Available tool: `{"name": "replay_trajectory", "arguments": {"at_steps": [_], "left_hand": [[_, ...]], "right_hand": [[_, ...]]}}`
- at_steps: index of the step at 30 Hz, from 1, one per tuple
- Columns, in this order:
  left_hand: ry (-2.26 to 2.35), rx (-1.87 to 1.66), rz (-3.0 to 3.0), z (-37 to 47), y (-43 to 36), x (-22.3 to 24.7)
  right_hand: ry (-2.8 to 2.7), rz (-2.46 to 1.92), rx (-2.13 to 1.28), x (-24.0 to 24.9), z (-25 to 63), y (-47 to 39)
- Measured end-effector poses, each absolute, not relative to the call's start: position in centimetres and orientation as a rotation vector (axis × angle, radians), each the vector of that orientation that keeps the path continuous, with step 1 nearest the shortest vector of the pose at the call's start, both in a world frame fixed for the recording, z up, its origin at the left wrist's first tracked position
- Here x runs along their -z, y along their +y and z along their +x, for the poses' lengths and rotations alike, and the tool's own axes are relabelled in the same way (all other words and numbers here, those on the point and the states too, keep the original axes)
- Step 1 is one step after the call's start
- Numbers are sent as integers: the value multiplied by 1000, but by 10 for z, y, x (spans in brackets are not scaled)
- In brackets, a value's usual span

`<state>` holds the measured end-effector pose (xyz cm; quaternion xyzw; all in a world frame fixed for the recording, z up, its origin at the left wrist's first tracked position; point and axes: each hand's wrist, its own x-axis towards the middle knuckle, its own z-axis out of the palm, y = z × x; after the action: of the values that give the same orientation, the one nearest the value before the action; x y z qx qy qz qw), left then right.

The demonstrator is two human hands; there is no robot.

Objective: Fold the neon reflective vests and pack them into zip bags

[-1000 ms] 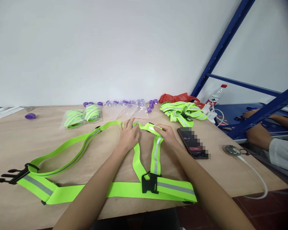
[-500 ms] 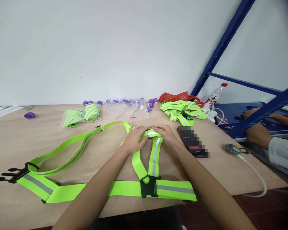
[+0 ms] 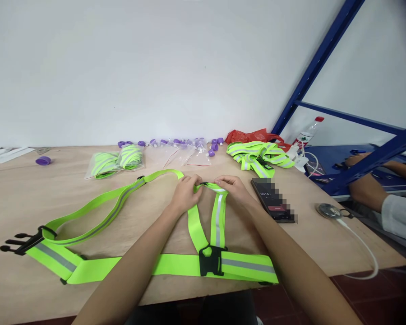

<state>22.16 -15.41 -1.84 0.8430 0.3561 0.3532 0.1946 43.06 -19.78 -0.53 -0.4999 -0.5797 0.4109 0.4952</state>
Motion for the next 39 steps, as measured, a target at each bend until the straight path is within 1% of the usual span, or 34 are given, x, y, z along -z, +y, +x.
{"name": "replay_trajectory", "arguments": {"at_steps": [4, 10, 17, 22, 30, 34, 37, 38, 39], "left_hand": [[1088, -1156, 2260, 218, -153, 16], [1141, -1294, 2139, 215, -152, 16], [1134, -1303, 2098, 217, -150, 19], [1163, -1264, 2127, 217, -149, 20], [1169, -1094, 2297, 217, -150, 19], [1105, -1085, 2385, 219, -158, 0], [1012, -1063, 2440, 215, -185, -23], [945, -1006, 2472, 212, -199, -29], [838, -867, 2551, 208, -216, -34]], "right_hand": [[-1494, -1208, -1033, -5, 439, -202], [-1670, -1161, -1216, -13, 445, -204], [-1801, -1187, -1103, -5, 441, -204], [-1756, -1212, -1268, -8, 438, -204], [-1600, -1119, -1302, 0, 430, -203], [-1566, -1119, -1312, 7, 428, -200], [-1532, -1127, -1311, 7, 429, -199], [-1517, -1129, -1312, 6, 429, -199], [-1501, -1131, -1317, 6, 430, -199]]}}
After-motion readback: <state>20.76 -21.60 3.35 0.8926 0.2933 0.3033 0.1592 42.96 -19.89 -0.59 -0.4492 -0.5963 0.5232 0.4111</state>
